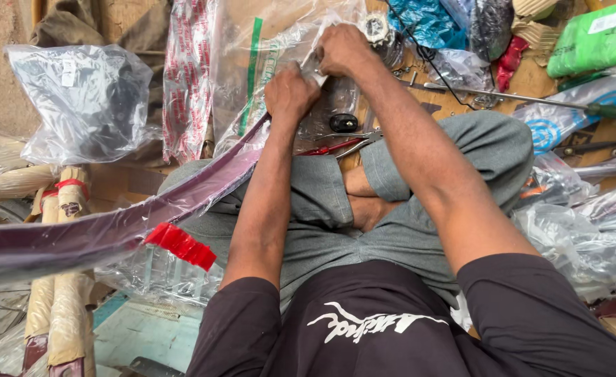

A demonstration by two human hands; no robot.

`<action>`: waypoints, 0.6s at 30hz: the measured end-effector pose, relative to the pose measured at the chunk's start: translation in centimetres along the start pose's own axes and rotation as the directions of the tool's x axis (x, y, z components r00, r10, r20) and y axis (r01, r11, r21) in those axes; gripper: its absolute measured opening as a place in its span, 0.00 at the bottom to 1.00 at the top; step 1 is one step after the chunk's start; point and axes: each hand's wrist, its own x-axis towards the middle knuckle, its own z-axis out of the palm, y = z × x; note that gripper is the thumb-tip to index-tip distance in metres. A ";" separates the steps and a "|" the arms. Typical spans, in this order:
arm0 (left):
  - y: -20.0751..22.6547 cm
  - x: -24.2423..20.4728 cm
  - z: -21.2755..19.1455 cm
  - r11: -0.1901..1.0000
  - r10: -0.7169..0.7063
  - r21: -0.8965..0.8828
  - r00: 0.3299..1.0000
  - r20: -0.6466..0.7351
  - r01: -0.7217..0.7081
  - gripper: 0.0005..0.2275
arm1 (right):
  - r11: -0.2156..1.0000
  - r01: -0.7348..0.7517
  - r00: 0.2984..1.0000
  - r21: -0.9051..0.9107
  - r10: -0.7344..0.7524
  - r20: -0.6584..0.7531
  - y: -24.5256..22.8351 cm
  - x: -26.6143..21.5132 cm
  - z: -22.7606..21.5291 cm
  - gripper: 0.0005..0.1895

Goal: The person sits on the floor and assembles a bicycle wheel by attaching a metal wire hanger to the rim. They use pliers to bend and secure the wire, then insert a small metal piece into the rim. The person continues to adjust the wire and secure it to the rim.

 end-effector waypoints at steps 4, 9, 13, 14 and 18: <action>0.2 -0.8 -0.7 0.999 -0.033 -0.035 0.999 -0.002 0.033 0.15 | 0.999 0.043 0.992 -0.022 -0.040 0.123 -0.3 -0.4 -2.0 0.16; 0.9 -0.5 -1.6 0.990 -0.114 -0.073 0.992 0.048 0.117 0.17 | 0.997 -0.030 0.999 0.067 0.028 0.032 -0.1 -0.5 -1.6 0.16; 1.1 -0.6 -1.5 0.987 -0.135 -0.087 0.991 0.013 0.136 0.17 | 0.987 -0.051 0.999 0.155 0.048 0.026 0.5 -0.1 -0.9 0.19; 1.1 -0.4 -1.4 0.989 -0.133 -0.067 0.991 0.016 0.133 0.17 | 0.987 -0.066 0.998 0.144 0.063 0.022 0.5 0.3 -0.8 0.18; 0.5 -0.1 -0.3 0.992 -0.122 -0.020 0.992 0.015 0.122 0.16 | 0.984 -0.139 0.990 0.111 0.141 -0.006 0.9 0.3 0.5 0.11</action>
